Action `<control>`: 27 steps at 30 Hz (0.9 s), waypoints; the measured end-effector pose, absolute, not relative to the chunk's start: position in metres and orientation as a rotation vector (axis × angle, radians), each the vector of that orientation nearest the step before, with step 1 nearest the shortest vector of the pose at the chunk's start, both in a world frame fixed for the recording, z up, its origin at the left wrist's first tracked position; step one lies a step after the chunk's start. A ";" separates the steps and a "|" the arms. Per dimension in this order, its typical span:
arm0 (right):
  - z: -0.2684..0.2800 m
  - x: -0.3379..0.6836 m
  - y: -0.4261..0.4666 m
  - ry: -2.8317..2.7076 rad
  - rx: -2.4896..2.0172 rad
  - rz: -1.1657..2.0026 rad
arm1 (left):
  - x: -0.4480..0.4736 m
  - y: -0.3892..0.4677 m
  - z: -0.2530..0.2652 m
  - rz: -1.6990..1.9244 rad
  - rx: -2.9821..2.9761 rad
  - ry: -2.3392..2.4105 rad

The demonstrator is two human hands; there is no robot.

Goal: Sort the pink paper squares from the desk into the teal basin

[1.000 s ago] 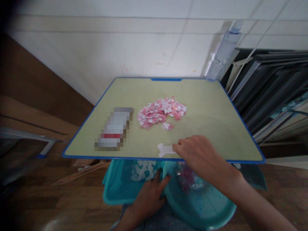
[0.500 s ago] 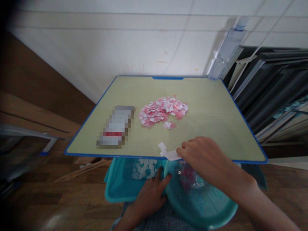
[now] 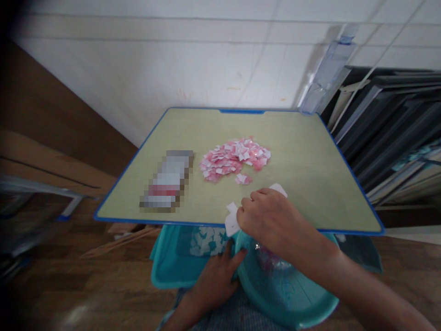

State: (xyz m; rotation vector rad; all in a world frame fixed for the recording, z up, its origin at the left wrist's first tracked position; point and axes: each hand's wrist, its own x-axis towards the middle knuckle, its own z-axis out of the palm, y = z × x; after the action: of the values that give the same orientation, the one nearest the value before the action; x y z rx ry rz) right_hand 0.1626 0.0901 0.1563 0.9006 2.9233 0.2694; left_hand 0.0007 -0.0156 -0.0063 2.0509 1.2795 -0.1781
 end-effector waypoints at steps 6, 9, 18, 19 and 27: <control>0.159 0.149 0.099 2.882 0.899 0.267 | 0.001 -0.017 -0.008 -0.169 2.069 1.280; 0.157 0.146 0.110 2.834 0.939 0.273 | 0.001 -0.018 -0.008 -0.158 2.081 1.283; 0.157 0.169 0.104 2.875 1.012 0.239 | 0.002 -0.018 -0.010 -0.166 2.091 1.281; 0.157 0.171 0.100 2.881 1.001 0.234 | 0.002 -0.018 -0.010 -0.160 2.095 1.280; 0.157 0.154 0.096 2.870 0.916 0.368 | 0.002 -0.018 -0.011 -0.151 2.122 1.282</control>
State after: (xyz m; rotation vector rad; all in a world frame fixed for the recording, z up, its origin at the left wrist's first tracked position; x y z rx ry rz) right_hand 0.1540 0.0956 0.1567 0.9156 2.8697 0.3684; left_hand 0.0023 -0.0178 -0.0110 2.1223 1.2825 -0.1506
